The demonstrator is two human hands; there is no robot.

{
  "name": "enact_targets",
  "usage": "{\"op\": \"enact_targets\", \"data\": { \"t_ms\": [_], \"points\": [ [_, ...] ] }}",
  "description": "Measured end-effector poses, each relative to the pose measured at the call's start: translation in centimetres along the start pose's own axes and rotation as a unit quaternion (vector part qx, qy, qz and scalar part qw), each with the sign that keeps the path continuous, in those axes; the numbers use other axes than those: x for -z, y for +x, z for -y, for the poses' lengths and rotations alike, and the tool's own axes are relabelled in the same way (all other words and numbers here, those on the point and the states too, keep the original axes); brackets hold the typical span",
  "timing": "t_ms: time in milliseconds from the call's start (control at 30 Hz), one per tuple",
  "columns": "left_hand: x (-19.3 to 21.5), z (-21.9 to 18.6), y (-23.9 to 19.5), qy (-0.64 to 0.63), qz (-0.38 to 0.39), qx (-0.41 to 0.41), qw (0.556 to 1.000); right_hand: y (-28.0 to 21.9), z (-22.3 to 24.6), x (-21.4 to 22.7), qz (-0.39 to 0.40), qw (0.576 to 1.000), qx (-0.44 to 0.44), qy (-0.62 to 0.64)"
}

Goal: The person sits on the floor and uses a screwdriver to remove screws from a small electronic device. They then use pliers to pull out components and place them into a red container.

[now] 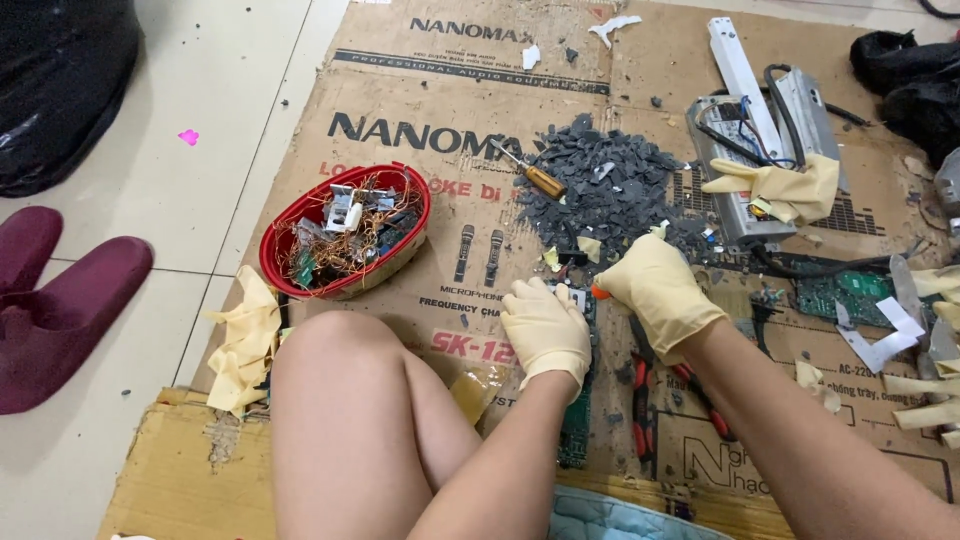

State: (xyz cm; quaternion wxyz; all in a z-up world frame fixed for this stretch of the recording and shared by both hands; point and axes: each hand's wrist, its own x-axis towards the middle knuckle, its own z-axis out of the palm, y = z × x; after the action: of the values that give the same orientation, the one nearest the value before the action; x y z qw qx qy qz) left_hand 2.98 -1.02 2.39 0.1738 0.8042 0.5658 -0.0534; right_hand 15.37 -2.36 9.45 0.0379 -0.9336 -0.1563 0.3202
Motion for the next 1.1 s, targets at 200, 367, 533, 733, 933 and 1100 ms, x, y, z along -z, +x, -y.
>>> {"op": "enact_targets", "data": {
  "t_ms": [200, 367, 533, 733, 933, 1100],
  "points": [
    [0.5, 0.0, -0.1, 0.004, -0.001, 0.000, 1.000, -0.6, -1.2, -0.5, -0.054, 0.998, 0.040, 0.005],
    [0.5, 0.0, -0.2, -0.007, -0.010, 0.000, 1.000, -3.4, -1.0, -0.8, -0.084, 0.995, 0.043, 0.031],
    [0.4, 0.1, -0.1, -0.007, -0.014, -0.001, 1.000, -4.7, -1.1, -0.9, -0.111, 0.991, 0.048, 0.062],
    [0.2, 0.1, -0.2, 0.001, -0.018, -0.004, 1.000, -4.4, -1.8, -1.8, -0.133, 0.984, 0.065, 0.101],
    [0.7, 0.0, -0.4, -0.004, -0.017, -0.006, 1.000, -4.5, -1.8, -2.0, -0.136, 0.979, 0.028, 0.147],
    [-0.1, 0.1, -0.1, 0.009, -0.002, -0.004, 1.000, -5.3, -1.2, -0.8, -0.073, 0.993, 0.012, 0.092]
  ]
}}
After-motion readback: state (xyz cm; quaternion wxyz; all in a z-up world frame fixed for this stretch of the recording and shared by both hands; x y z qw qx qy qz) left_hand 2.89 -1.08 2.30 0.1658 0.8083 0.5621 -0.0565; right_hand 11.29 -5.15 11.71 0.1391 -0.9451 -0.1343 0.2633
